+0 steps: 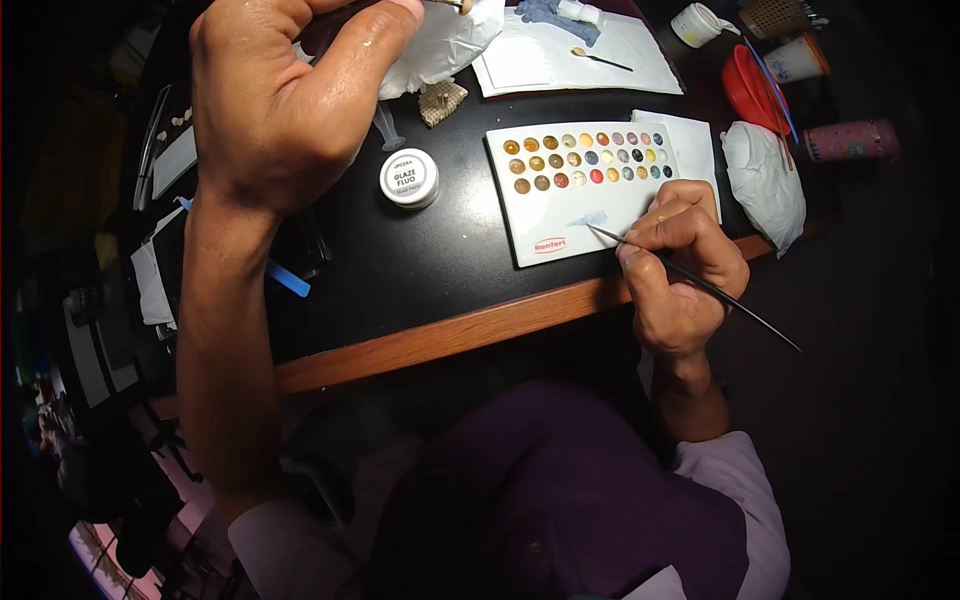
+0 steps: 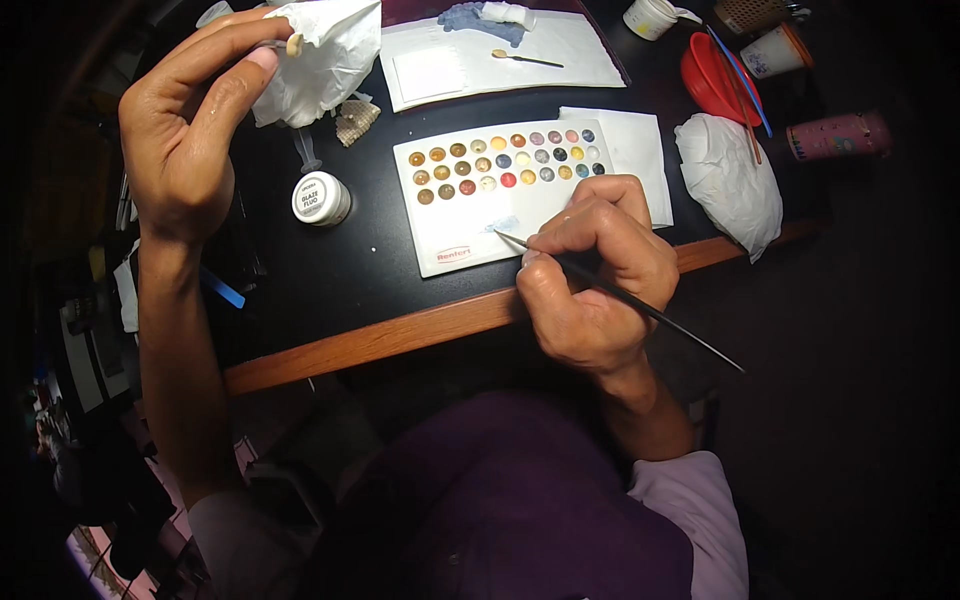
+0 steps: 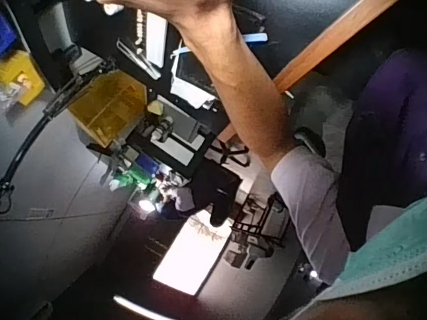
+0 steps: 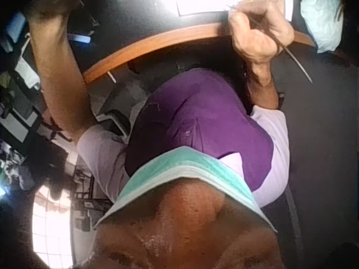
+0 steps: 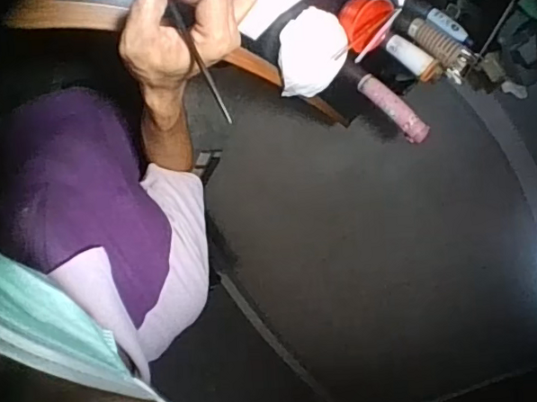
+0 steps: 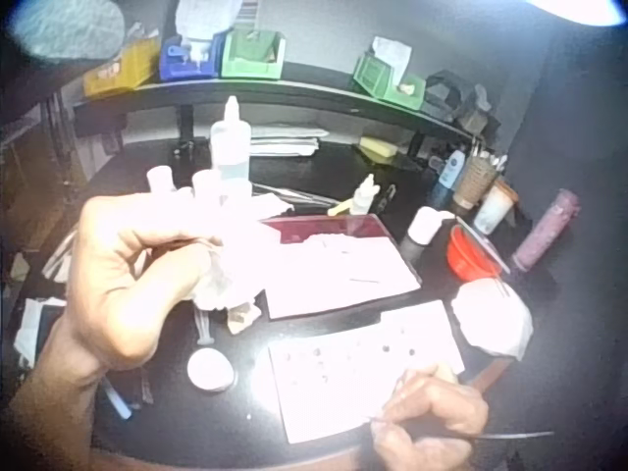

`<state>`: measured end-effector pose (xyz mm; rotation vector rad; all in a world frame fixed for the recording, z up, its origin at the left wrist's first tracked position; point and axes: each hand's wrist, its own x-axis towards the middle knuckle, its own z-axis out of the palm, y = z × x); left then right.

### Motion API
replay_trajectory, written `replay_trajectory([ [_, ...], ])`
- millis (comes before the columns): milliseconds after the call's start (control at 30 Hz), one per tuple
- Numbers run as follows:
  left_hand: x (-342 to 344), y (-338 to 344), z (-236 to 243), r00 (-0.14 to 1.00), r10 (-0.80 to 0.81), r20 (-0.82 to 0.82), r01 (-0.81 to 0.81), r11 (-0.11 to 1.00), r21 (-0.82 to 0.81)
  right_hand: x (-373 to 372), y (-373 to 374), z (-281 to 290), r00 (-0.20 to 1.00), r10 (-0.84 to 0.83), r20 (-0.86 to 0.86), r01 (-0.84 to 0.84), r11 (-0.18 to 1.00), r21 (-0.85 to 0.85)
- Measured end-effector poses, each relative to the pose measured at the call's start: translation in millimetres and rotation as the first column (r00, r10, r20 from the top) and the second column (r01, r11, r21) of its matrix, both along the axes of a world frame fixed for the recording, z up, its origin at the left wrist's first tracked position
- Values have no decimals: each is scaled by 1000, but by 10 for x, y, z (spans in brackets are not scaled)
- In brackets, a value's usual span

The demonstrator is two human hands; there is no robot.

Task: The person paints a dental crown by hand using a fine-tipped brush, dipping the brush into various pigments on a palette and applying it to the crown which is held in the other hand.

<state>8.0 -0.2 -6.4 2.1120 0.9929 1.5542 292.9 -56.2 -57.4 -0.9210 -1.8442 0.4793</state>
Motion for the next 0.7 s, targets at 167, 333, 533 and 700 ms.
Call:
replay_trajectory([
  [167, 43, -1, -33, 999, 43, 19, -44, 998, 45, -10, -9, 0, 1000, 7, -7, -7, 1000, -7],
  [333, 44, 1, -40, 998, 60, 3, -60, 996, 60, -5, -18, 1, 1000, -9, 2, 9, 1000, -8],
  [533, 6, -8, -9, 998, 49, -33, -48, 998, 49, -4, -19, -2, 1000, -21, 7, 21, 1000, -7],
  [700, -80, 114, -130, 1000, 0, 24, -2, 995, 96, -20, -9, 6, 1000, 0, 15, 0, 1000, 2],
])
